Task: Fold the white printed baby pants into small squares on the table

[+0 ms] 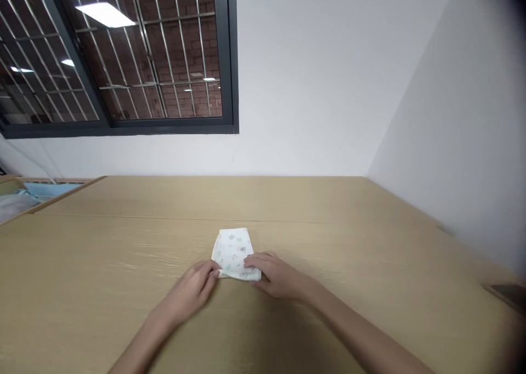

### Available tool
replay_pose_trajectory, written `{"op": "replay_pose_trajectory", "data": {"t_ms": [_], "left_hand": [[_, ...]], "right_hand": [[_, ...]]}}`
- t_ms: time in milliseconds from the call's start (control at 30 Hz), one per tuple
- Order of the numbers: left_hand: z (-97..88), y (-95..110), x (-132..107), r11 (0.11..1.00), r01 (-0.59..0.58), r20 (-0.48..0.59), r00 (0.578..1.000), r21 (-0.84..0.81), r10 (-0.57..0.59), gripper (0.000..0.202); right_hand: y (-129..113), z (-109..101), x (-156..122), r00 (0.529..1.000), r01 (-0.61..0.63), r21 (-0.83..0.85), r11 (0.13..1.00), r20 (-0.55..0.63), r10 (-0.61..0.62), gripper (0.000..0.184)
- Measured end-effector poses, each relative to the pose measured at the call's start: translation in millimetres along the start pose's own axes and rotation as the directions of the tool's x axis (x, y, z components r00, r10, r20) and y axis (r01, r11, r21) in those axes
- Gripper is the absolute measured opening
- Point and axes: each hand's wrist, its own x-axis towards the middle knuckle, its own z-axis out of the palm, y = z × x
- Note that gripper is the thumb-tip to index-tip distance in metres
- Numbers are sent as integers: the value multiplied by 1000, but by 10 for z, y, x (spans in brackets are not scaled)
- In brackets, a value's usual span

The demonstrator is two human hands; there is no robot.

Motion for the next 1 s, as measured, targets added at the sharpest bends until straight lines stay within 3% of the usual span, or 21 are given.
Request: {"op": "replay_pose_trajectory", "data": {"t_ms": [133,333,500,600,733,800,867,933,1000], "left_hand": [[-24,-137,125,969,97,47,995,-227,-89,41],[118,-487,532,940,157,-19,985,-304,-171,43],[173,-589,870,953,241,-112,958,-185,-264,65],[207,-528,916,955,293,-161,941,-50,-297,60],[226,-354,907,947,301,-282,923,108,-261,56],[238,-251,917,953,263,-338,920,150,-201,58],[283,-166,936,965,206,-364,921,163,-136,59],[377,-126,952,980,136,-377,923,147,-72,59],[504,-146,954,990,65,-349,937,124,-18,61]], "right_hand": [[67,-30,155,991,-106,121,987,-74,115,25],[305,-14,506,943,-216,124,968,-229,240,24],[562,190,775,849,-332,146,932,-385,362,24],[692,305,872,781,-372,167,913,-476,405,32],[735,375,886,740,-389,189,902,-518,428,30],[663,391,854,704,-376,138,916,-601,379,31],[532,410,813,703,-330,-8,944,-670,240,34],[381,440,784,772,-228,-195,954,-633,55,40],[265,483,777,852,-115,-317,941,-518,-71,47]]}}
